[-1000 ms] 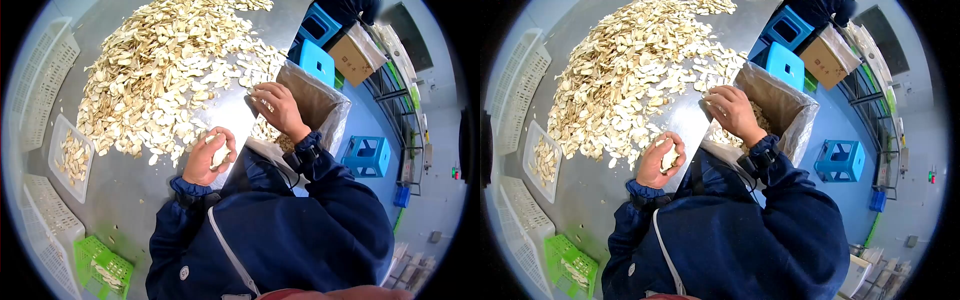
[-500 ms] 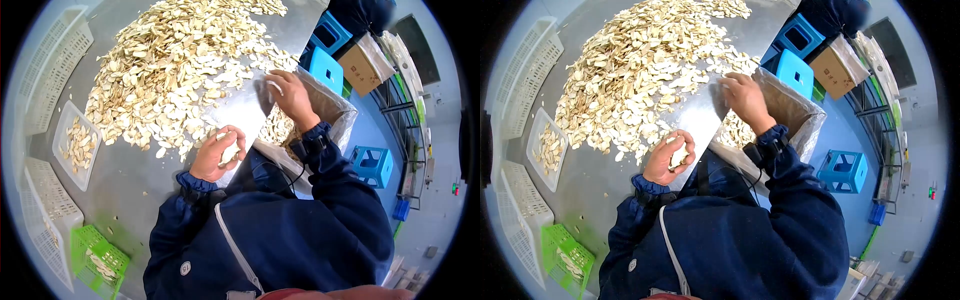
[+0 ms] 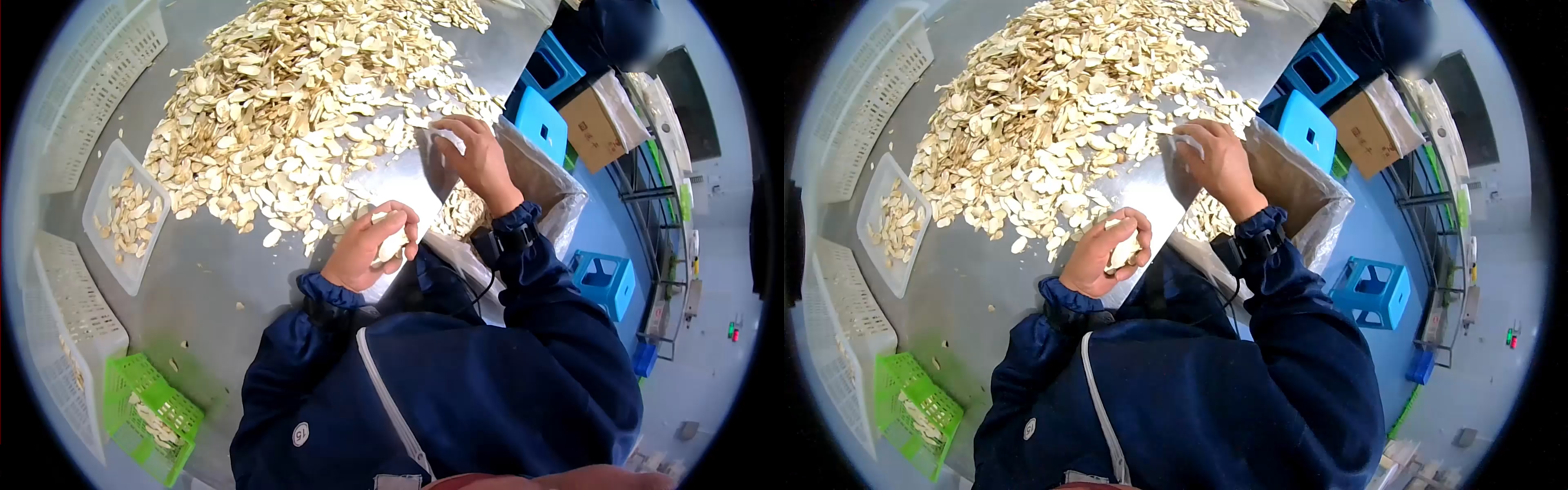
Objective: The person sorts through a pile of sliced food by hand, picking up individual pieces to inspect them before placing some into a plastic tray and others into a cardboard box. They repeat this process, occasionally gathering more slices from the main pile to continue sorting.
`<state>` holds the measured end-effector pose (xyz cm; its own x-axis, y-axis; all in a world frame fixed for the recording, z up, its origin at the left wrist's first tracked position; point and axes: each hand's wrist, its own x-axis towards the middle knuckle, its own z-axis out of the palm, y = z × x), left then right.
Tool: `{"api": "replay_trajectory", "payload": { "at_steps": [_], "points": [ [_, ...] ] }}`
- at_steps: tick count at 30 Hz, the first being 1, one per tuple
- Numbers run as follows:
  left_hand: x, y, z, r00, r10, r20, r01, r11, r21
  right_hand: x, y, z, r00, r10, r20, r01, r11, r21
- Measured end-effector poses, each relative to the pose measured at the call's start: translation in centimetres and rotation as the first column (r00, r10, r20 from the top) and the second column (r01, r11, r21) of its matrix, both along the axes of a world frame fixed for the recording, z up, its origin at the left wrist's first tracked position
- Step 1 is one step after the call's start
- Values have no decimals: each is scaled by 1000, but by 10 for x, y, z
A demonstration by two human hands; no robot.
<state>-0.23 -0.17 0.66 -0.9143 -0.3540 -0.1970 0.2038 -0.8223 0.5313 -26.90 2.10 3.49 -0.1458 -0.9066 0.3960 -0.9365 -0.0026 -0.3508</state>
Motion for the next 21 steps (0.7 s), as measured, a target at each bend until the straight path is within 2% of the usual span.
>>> {"api": "replay_trajectory", "payload": {
  "at_steps": [3,7,11,12,16,19,20,21],
  "points": [
    [-1,0,-1,1000,-4,16,4,1000,1,19,-1,-4,997,42,70,-43,999,11],
    [0,-1,-3,1000,3,26,-3,1000,-15,23,-23,-17,988,150,-45,-152,987,-46],
    [0,-1,-6,1000,8,20,-8,1000,0,17,-15,-8,983,181,16,-181,982,49],
    [-1,-1,-6,1000,7,13,-7,1000,3,12,-9,-9,977,210,20,-210,978,-2],
    [1,-1,-4,1000,8,18,-8,1000,1,-10,13,-10,999,-43,-28,43,999,11],
    [0,-1,-5,1000,6,21,-6,1000,8,5,10,-8,1000,-25,-10,25,1000,-5],
    [-1,0,-5,1000,6,21,-6,1000,13,11,3,-14,999,44,29,-43,998,-45],
    [-1,0,-4,1000,5,24,-5,1000,12,22,-2,-8,996,70,58,-70,998,3]
  ]
}}
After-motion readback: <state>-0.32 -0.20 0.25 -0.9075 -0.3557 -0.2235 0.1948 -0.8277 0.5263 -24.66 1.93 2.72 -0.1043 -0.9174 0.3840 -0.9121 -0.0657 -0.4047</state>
